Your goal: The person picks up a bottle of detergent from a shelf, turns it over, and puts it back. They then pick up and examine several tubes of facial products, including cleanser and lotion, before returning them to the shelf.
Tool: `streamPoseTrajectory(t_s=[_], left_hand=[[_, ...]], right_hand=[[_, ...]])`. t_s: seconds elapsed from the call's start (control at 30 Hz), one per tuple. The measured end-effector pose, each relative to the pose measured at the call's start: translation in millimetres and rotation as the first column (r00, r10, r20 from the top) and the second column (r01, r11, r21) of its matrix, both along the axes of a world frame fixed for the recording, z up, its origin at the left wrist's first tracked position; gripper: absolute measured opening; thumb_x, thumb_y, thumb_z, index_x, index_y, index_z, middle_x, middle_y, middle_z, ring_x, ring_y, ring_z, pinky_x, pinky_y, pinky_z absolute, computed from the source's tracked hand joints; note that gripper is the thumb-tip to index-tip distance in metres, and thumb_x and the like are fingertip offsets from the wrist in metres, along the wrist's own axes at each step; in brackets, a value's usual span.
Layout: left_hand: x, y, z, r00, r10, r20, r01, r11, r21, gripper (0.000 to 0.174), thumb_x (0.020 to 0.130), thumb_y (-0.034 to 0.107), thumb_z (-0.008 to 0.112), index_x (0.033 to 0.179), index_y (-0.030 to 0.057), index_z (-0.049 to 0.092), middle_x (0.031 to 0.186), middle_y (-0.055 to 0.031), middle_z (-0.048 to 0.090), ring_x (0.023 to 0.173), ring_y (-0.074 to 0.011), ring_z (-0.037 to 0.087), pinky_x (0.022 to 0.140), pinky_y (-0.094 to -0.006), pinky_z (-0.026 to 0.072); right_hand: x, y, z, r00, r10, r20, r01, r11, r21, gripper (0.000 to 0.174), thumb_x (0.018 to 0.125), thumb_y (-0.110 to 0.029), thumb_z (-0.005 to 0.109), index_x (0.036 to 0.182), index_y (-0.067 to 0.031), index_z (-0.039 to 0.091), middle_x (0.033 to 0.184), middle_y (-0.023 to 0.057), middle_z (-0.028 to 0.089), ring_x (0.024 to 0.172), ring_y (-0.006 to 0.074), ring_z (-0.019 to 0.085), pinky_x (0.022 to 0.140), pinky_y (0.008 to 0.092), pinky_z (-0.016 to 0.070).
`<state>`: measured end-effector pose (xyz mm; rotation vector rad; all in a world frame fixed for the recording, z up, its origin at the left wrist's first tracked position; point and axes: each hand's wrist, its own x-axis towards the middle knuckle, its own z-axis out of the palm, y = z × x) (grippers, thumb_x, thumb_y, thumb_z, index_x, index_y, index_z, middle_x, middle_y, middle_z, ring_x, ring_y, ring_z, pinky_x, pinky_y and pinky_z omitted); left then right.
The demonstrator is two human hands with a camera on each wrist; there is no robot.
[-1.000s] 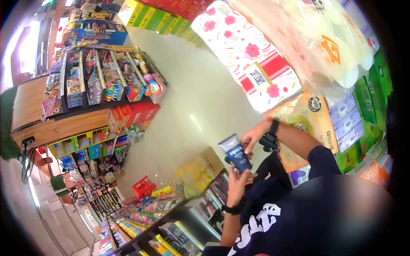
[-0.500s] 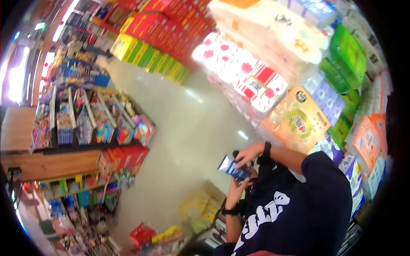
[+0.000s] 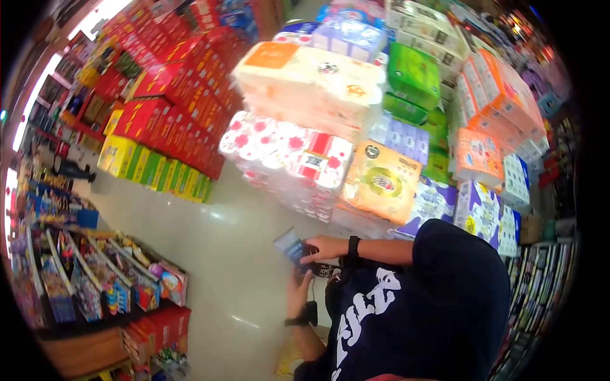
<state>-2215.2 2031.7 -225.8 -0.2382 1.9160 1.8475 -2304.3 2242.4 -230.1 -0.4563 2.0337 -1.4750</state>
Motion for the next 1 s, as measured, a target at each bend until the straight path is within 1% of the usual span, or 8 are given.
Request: streamPoseTrajectory(t_s=[0.1,0.23,0.5,0.6,0.73,0.8,0.83,1.0], left_hand=[[-46,34,2,0.977,-0.208,-0.047,0.210,0.976,0.049,0.056,0.097,0.027,0.068,0.141,-0.0010,0.048,0.118,-0.0159,0.064,0.100,-0.0229,0.065,0.086,-0.0364,0.0522],[-99,101,33,0.887,-0.446,-0.121,0.441,0.895,-0.063,0.053,0.097,0.024,0.067,0.141,0.0012,0.047,0.115,-0.0128,0.066,0.097,-0.0210,0.067,0.083,-0.0345,0.0530],[-148,268,65,0.772,-0.509,-0.381,0.469,0.860,-0.201,0.049,0.101,0.020,0.060,0.144,0.0019,0.045,0.110,-0.0118,0.067,0.091,-0.0172,0.067,0.077,-0.0320,0.0534],[-163,312,55,0.770,-0.518,-0.372,0.443,0.854,-0.273,0.047,0.103,0.023,0.056,0.143,0.0003,0.046,0.108,-0.0123,0.066,0.089,-0.0165,0.066,0.075,-0.0317,0.0530],[-185,334,-23,0.812,-0.397,-0.428,0.255,0.901,-0.350,0.035,0.106,0.029,0.048,0.121,-0.0016,0.057,0.093,-0.0129,0.065,0.086,-0.0212,0.062,0.078,-0.0346,0.0490],[-187,338,-25,0.946,-0.268,-0.182,0.205,0.930,-0.304,0.034,0.106,0.031,0.046,0.100,-0.0004,0.057,0.092,-0.0161,0.064,0.092,-0.0270,0.060,0.089,-0.0416,0.0484],[-187,341,-25,0.969,-0.210,-0.128,0.168,0.946,-0.276,0.037,0.106,0.031,0.045,0.087,0.0004,0.055,0.084,-0.0153,0.063,0.087,-0.0261,0.060,0.089,-0.0429,0.0500],[-187,341,-28,0.931,-0.233,-0.283,0.154,0.949,-0.273,0.032,0.106,0.028,0.047,0.103,-0.0011,0.060,0.090,-0.0120,0.061,0.088,-0.0166,0.058,0.080,-0.0326,0.0492]], right_hand=[[9,38,21,0.903,-0.412,-0.124,0.401,0.910,-0.107,0.052,0.085,-0.053,0.074,0.097,-0.0037,0.062,0.075,0.0080,0.061,0.070,0.0184,0.058,0.063,0.0335,0.0454],[10,102,36,0.722,-0.650,-0.235,0.655,0.752,-0.068,0.049,0.084,-0.048,0.075,0.095,-0.0023,0.060,0.071,0.0096,0.057,0.064,0.0168,0.053,0.059,0.0333,0.0438],[-5,200,8,0.255,-0.959,-0.123,0.900,0.282,-0.332,0.047,0.094,-0.029,0.066,0.126,0.0035,0.053,0.098,0.0178,0.064,0.087,0.0280,0.062,0.084,0.0377,0.0490],[-28,220,-5,0.056,-0.993,-0.099,0.959,0.081,-0.272,0.050,0.095,-0.030,0.067,0.131,0.0006,0.051,0.099,0.0177,0.065,0.089,0.0279,0.065,0.080,0.0375,0.0503],[-51,245,-31,0.226,-0.948,-0.222,0.972,0.233,-0.005,0.060,0.092,-0.039,0.068,0.137,-0.0039,0.049,0.092,0.0165,0.067,0.082,0.0313,0.067,0.072,0.0400,0.0526],[-51,259,-18,0.376,-0.921,-0.102,0.918,0.355,0.178,0.067,0.091,-0.048,0.065,0.141,-0.0067,0.048,0.097,0.0209,0.070,0.088,0.0406,0.068,0.075,0.0457,0.0541],[-56,256,-28,0.323,-0.905,-0.276,0.946,0.304,0.109,0.067,0.091,-0.048,0.066,0.141,-0.0068,0.049,0.086,0.0187,0.070,0.075,0.0394,0.069,0.066,0.0463,0.0540],[-54,255,-54,0.300,-0.874,-0.381,0.952,0.298,0.066,0.057,0.090,-0.033,0.072,0.136,-0.0045,0.053,0.066,0.0071,0.063,0.054,0.0239,0.062,0.053,0.0350,0.0485]])
